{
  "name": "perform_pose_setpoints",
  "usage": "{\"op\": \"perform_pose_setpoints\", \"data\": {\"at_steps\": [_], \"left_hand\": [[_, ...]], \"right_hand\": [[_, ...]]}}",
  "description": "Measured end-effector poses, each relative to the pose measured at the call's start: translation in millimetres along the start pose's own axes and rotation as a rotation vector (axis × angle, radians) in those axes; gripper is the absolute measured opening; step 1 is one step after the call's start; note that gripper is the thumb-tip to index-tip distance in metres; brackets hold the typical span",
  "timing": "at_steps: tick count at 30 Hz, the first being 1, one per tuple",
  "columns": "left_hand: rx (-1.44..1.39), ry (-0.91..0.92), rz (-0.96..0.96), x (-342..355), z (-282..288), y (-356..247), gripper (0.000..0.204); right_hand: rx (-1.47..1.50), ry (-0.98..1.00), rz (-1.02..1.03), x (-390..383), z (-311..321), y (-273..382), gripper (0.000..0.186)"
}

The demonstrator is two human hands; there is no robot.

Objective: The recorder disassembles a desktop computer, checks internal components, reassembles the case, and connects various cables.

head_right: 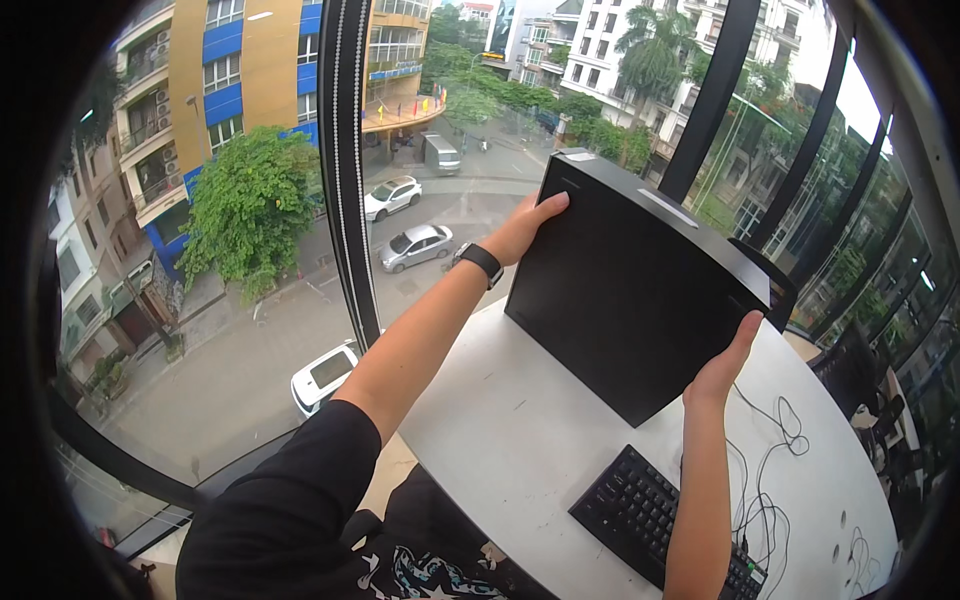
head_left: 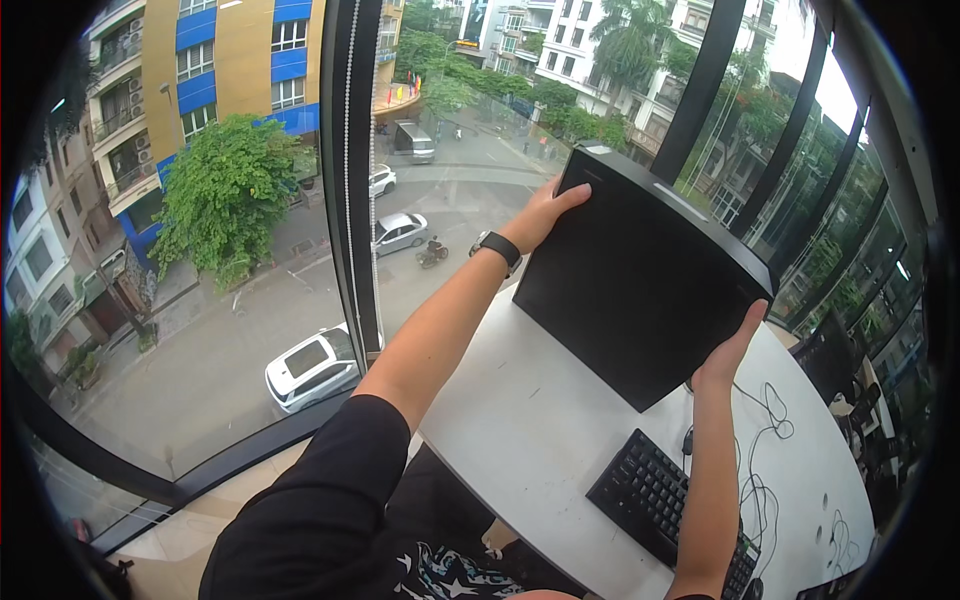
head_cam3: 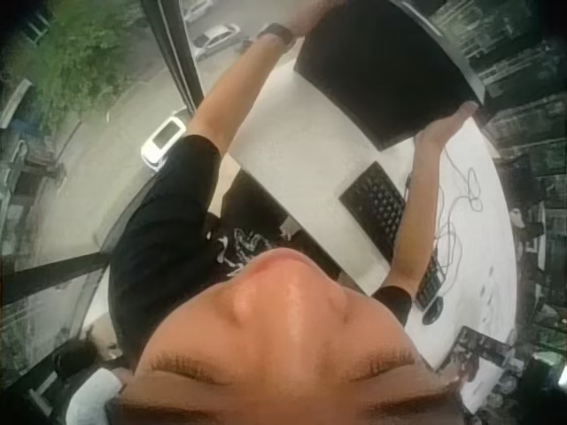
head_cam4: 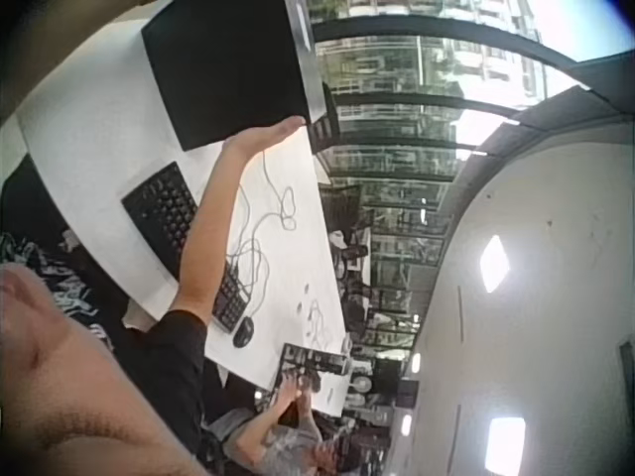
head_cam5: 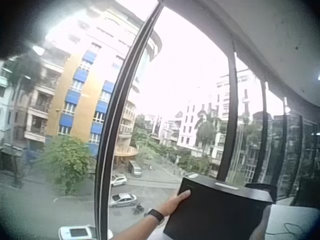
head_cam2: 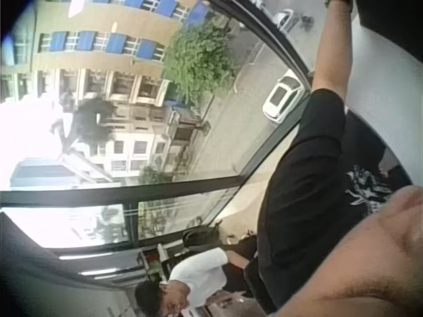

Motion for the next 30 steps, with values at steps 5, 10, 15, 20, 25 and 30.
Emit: {"op": "perform_pose_setpoints", "data": {"at_steps": [5, 10, 15, 20, 25, 30], "left_hand": [[0.243, -0.072, -0.115, -17.1, 3.9, -37.8, 0.085], [0.441, -0.185, -0.261, -61.4, -8.2, -72.3, 0.105], [0.411, -0.207, -0.228, -69.8, -3.2, -64.8, 0.095], [0.294, -0.079, -0.362, -82.8, 7.2, -48.7, 0.094], [0.247, -0.201, -0.230, -98.1, -1.4, -46.9, 0.082], [0.447, -0.275, -0.265, -136.8, -37.2, -81.9, 0.083]], "right_hand": [[0.071, 0.019, 0.009, 8.4, -12.8, 12.4, 0.091], [0.061, 0.031, -0.001, 33.1, -4.5, 9.5, 0.091], [0.103, 0.116, -0.071, 58.1, 1.0, -0.7, 0.082], [0.062, 0.033, -0.031, 49.3, -0.4, -2.1, 0.087], [0.020, -0.215, 0.022, 23.4, -16.3, 10.2, 0.092], [0.019, -0.266, 0.058, 48.0, -16.3, -1.1, 0.088]]}}
Point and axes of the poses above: each hand's wrist, its own x-axis towards the middle knuckle, its own z-axis out of the back of the hand, y = z × x, the point moved 7 cm from there along x, towards the middle knuckle, and after that the axes turned 13 degrees about -z, right-handed, at the moved point
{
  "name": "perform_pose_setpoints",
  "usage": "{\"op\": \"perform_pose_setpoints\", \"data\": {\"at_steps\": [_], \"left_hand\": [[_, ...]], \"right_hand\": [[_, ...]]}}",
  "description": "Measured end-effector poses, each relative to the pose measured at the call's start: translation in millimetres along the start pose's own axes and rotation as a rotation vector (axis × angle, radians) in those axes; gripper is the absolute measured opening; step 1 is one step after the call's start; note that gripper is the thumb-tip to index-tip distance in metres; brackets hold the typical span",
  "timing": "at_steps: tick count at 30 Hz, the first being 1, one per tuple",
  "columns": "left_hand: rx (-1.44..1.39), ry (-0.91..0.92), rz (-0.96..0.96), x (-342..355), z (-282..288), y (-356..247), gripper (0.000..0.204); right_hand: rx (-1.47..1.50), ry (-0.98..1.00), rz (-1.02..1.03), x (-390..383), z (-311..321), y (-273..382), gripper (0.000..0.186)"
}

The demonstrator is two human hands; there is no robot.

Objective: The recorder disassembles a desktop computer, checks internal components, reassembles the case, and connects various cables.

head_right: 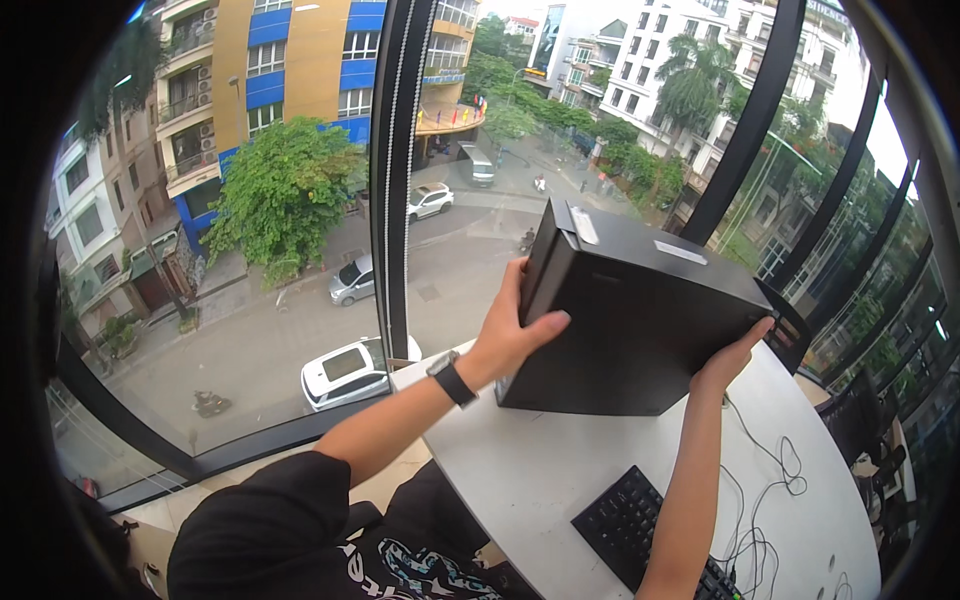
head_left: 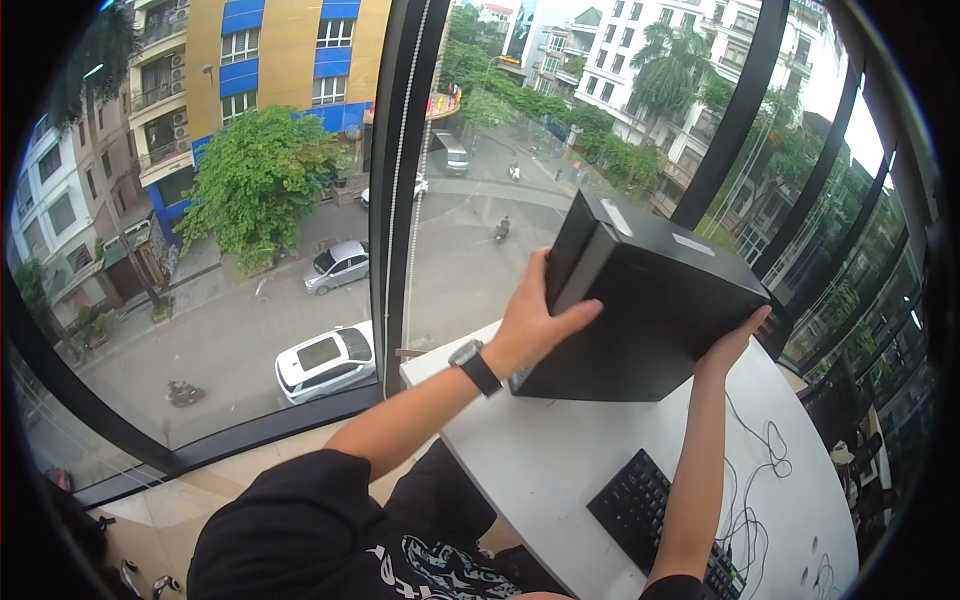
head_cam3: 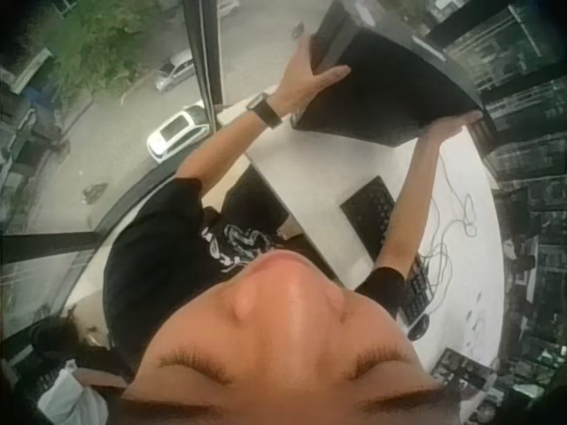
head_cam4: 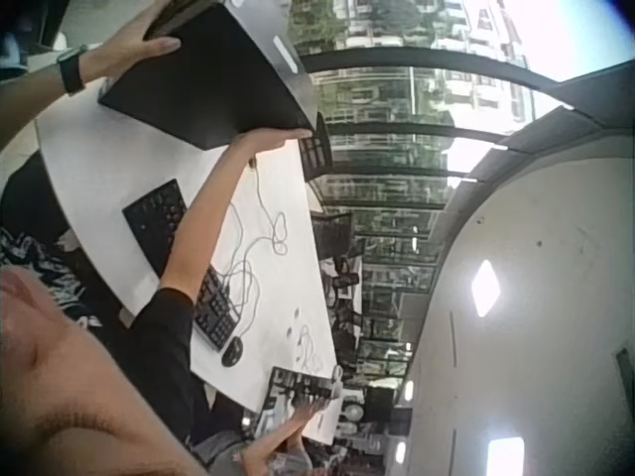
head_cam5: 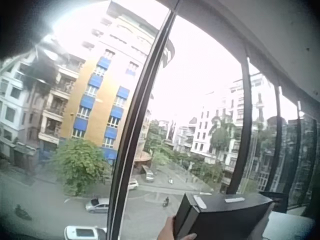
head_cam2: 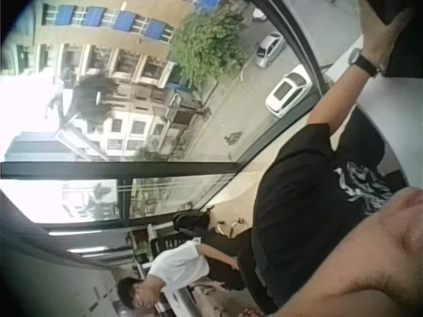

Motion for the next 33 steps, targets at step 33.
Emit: {"op": "perform_pose_setpoints", "data": {"at_steps": [33], "left_hand": [[-0.531, 0.283, 0.365, -64.8, -18.8, 29.0, 0.075]], "right_hand": [[-0.185, 0.339, 0.141, -5.0, -116.9, -77.4, 0.043]]}}
Point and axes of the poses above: each hand's wrist, its own x-axis towards the middle knuckle, its own z-axis out of the back of the hand, y = z × x, the point moved 7 cm from there along x, towards the middle knuckle, and after that the axes turned 13 degrees about -z, right-handed, at the moved point
